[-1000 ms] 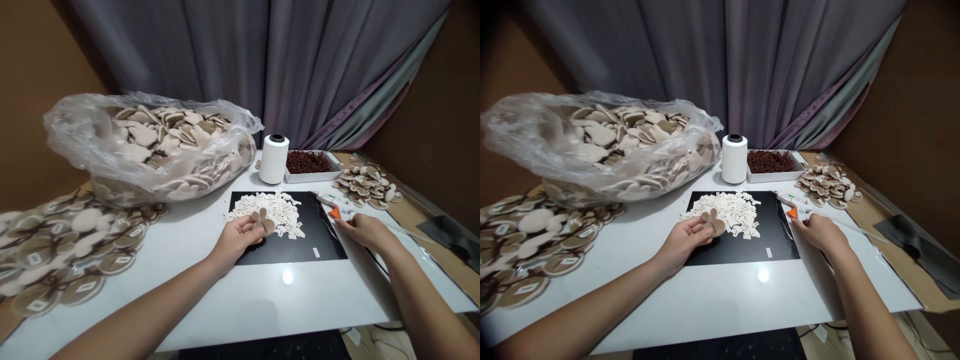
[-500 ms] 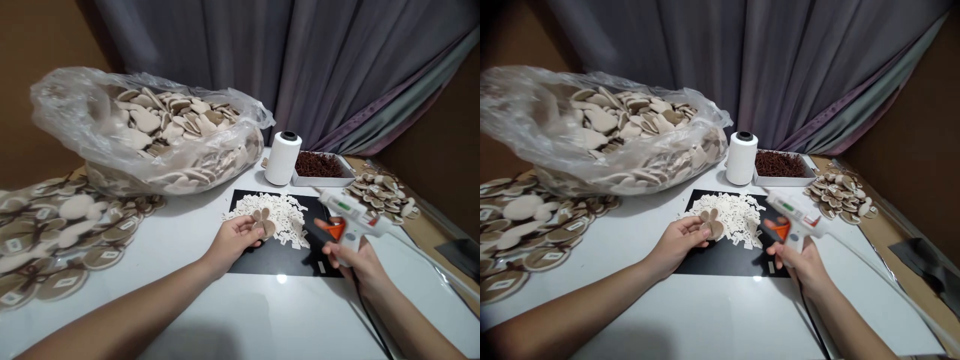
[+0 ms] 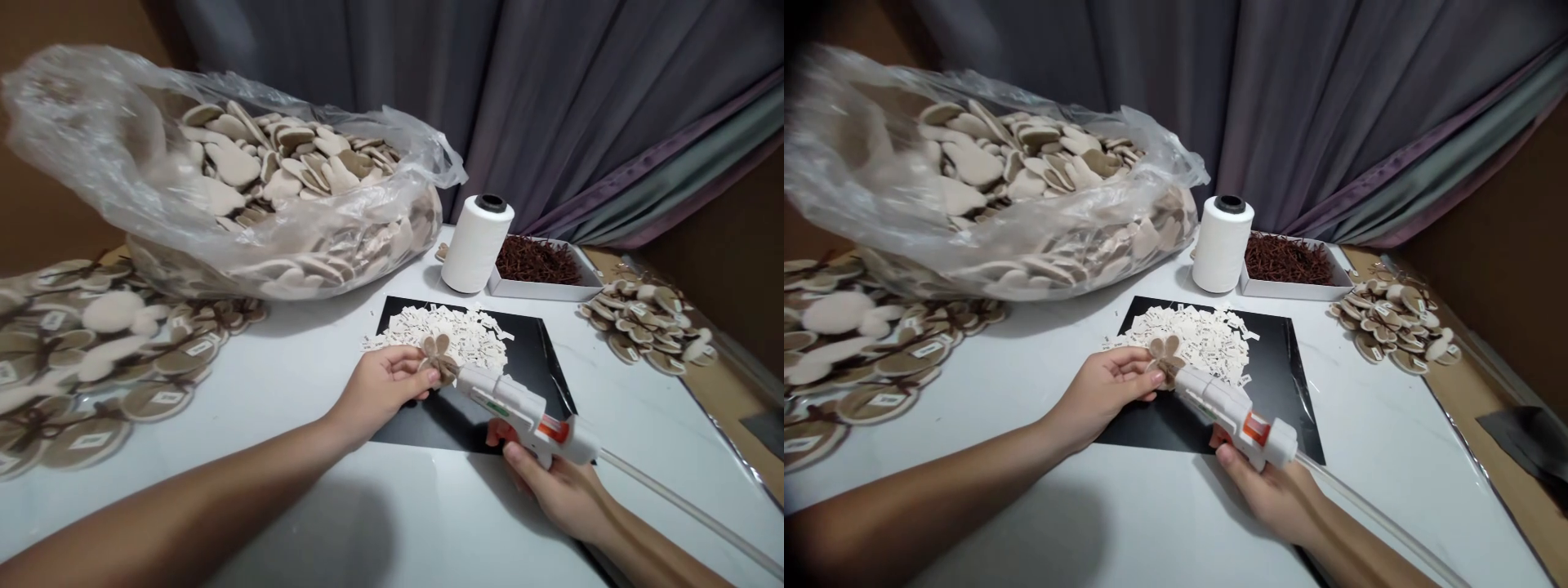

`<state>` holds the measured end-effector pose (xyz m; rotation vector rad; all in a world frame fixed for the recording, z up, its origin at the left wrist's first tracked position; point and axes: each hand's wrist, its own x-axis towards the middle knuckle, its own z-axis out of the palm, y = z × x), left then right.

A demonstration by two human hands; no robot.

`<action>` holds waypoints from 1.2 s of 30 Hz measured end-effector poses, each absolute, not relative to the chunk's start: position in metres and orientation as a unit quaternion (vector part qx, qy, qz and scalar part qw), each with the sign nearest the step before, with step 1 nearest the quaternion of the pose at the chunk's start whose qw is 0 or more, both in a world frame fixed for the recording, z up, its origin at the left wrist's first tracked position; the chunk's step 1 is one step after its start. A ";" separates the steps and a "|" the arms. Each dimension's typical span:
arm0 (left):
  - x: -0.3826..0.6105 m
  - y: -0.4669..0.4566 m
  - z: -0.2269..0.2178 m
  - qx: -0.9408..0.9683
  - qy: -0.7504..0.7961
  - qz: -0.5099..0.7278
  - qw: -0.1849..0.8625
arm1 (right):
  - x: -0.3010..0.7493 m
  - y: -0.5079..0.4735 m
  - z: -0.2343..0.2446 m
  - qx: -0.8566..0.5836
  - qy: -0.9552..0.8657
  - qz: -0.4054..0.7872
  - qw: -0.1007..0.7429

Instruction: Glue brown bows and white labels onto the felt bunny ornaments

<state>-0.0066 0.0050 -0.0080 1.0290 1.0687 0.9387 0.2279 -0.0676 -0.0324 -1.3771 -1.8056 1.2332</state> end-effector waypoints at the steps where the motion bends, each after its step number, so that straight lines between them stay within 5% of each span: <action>1: -0.007 0.005 -0.009 0.458 0.467 0.410 0.636 | 0.227 -0.067 -0.032 -0.515 -0.672 0.456 0.274; 36: -0.009 0.005 -0.012 0.434 0.465 0.413 0.651 | 0.216 -0.065 -0.030 -0.547 -0.685 0.352 0.328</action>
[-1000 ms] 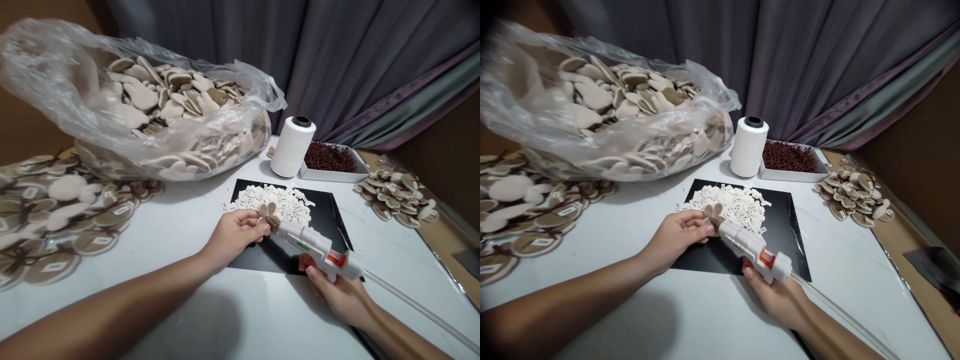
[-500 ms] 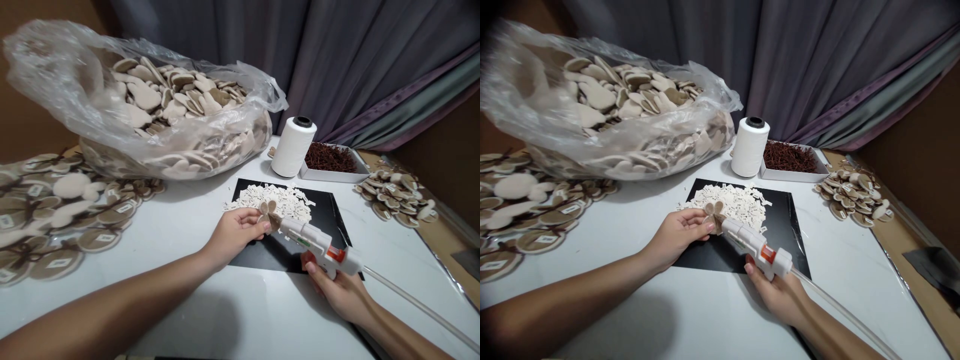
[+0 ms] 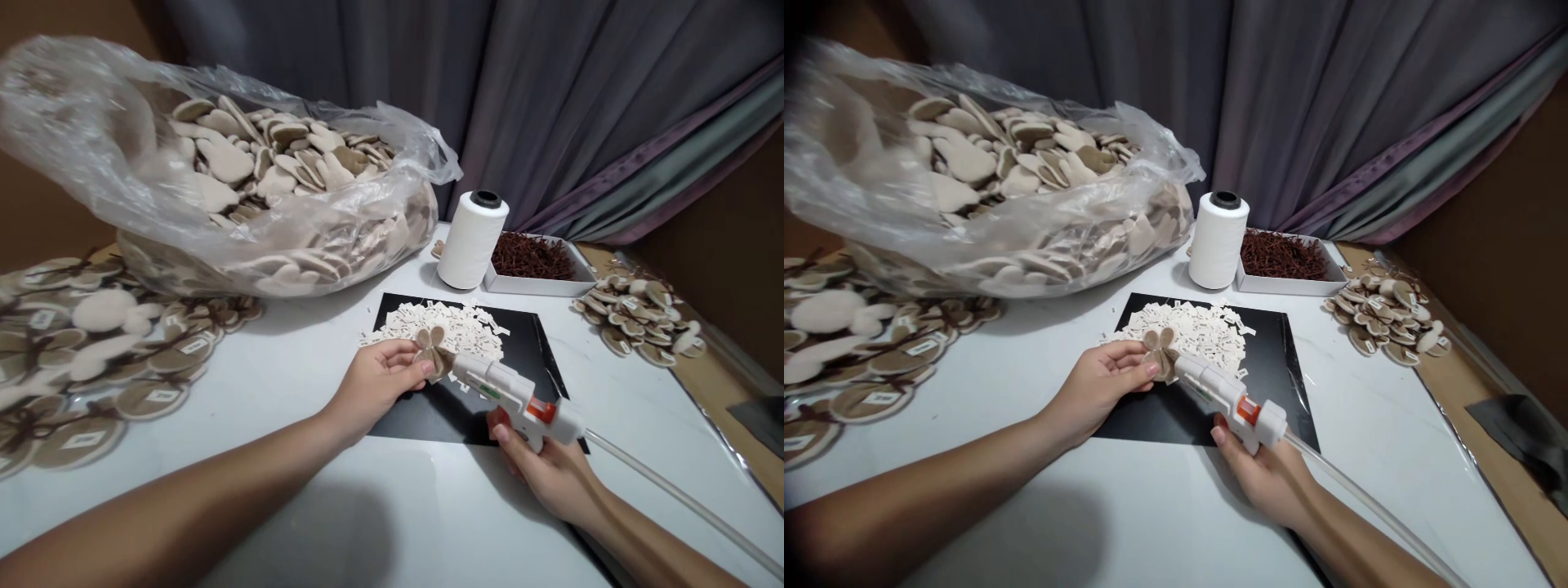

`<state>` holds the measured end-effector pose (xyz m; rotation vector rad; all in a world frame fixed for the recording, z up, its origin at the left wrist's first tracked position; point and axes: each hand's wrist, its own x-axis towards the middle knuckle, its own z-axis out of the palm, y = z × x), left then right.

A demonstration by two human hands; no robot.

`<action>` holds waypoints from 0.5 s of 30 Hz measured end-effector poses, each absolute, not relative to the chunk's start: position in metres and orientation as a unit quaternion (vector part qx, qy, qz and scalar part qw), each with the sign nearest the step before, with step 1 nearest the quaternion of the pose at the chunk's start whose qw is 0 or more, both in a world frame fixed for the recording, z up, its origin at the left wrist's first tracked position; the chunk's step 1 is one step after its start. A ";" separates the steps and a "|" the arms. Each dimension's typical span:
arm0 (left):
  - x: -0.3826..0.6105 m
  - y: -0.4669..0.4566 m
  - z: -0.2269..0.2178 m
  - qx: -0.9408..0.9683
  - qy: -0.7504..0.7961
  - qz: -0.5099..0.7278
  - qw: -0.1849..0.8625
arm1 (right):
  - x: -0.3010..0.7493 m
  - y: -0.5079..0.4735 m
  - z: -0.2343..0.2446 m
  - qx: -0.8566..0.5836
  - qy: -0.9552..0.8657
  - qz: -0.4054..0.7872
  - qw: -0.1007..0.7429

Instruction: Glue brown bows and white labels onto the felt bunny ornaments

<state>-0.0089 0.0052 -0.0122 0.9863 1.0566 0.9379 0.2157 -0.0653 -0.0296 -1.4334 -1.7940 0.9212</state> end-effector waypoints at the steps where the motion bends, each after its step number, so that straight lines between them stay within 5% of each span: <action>1: -0.009 0.005 -0.012 0.431 0.466 0.415 0.652 | 0.216 -0.065 -0.030 -0.548 -0.684 0.354 0.326; 15: -0.011 0.004 -0.012 0.424 0.470 0.421 0.650 | 0.213 -0.063 -0.030 -0.544 -0.677 0.381 0.316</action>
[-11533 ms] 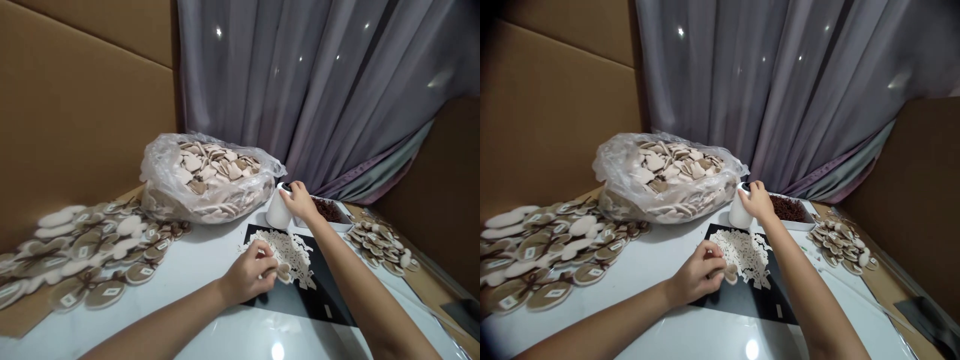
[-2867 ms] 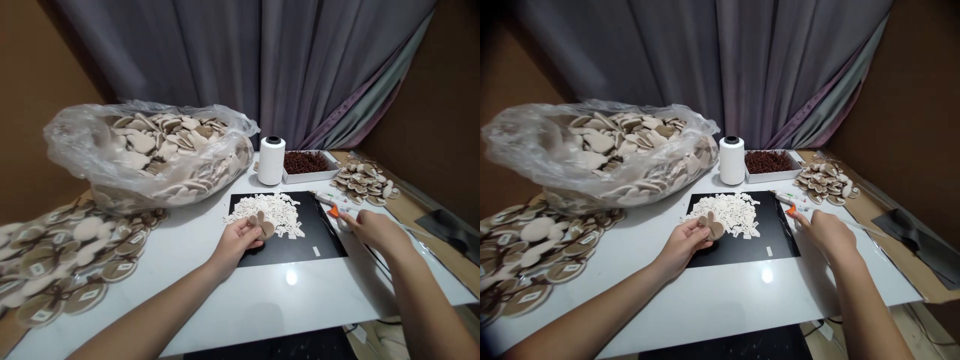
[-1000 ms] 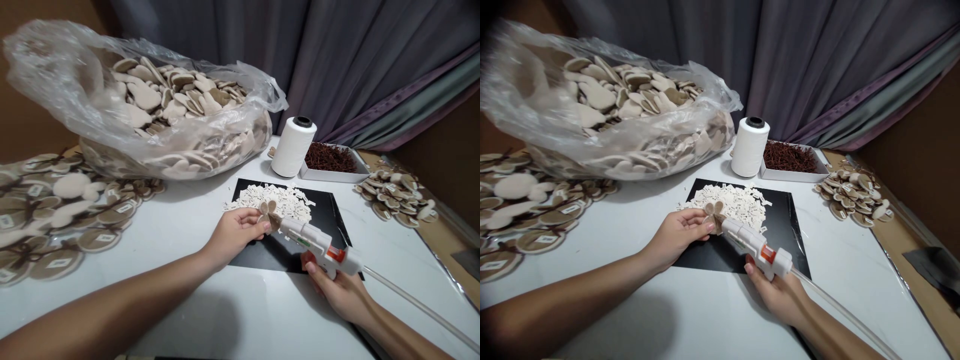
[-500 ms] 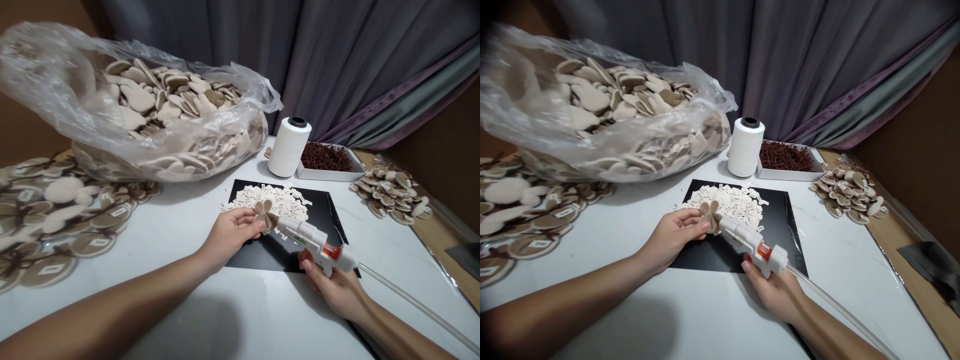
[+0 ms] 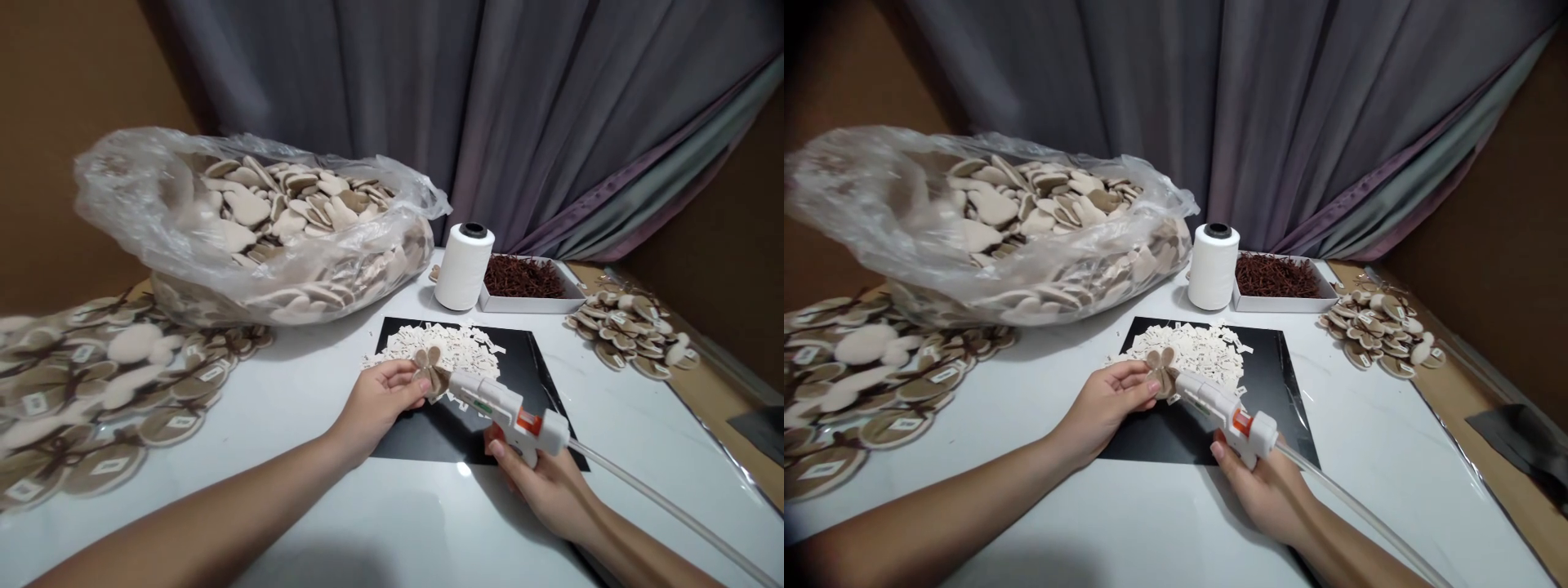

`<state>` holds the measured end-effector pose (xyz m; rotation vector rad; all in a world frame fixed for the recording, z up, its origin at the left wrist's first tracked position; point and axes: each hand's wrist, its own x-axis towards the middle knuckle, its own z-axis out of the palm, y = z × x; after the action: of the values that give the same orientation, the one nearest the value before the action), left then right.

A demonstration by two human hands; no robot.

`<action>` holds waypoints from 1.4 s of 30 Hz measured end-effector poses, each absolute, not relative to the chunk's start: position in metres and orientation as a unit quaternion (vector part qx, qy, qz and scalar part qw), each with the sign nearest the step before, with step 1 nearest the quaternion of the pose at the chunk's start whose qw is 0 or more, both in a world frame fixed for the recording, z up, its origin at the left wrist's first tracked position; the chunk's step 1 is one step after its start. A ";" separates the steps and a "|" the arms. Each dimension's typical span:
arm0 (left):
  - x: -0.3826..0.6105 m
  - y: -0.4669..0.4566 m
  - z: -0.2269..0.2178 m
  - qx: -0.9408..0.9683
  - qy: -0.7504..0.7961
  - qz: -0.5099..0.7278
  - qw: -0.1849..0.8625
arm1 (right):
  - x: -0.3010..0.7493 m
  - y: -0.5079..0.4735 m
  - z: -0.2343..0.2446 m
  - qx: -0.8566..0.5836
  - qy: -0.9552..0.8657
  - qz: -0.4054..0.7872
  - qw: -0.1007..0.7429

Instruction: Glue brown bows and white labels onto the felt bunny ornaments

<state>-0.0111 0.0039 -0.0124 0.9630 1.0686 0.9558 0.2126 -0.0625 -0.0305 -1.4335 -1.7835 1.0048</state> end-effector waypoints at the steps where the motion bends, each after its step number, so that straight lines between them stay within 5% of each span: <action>1: -0.011 0.004 -0.012 0.423 0.470 0.421 0.650 | 0.212 -0.062 -0.032 -0.543 -0.675 0.382 0.321; 42: -0.012 0.003 -0.007 0.383 0.440 0.452 0.675 | 0.211 -0.060 -0.029 -0.580 -0.565 0.446 0.381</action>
<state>-0.0119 0.0030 -0.0075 0.8610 0.9902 1.0168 0.2106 -0.0604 -0.0295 -1.4797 -1.4429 1.1382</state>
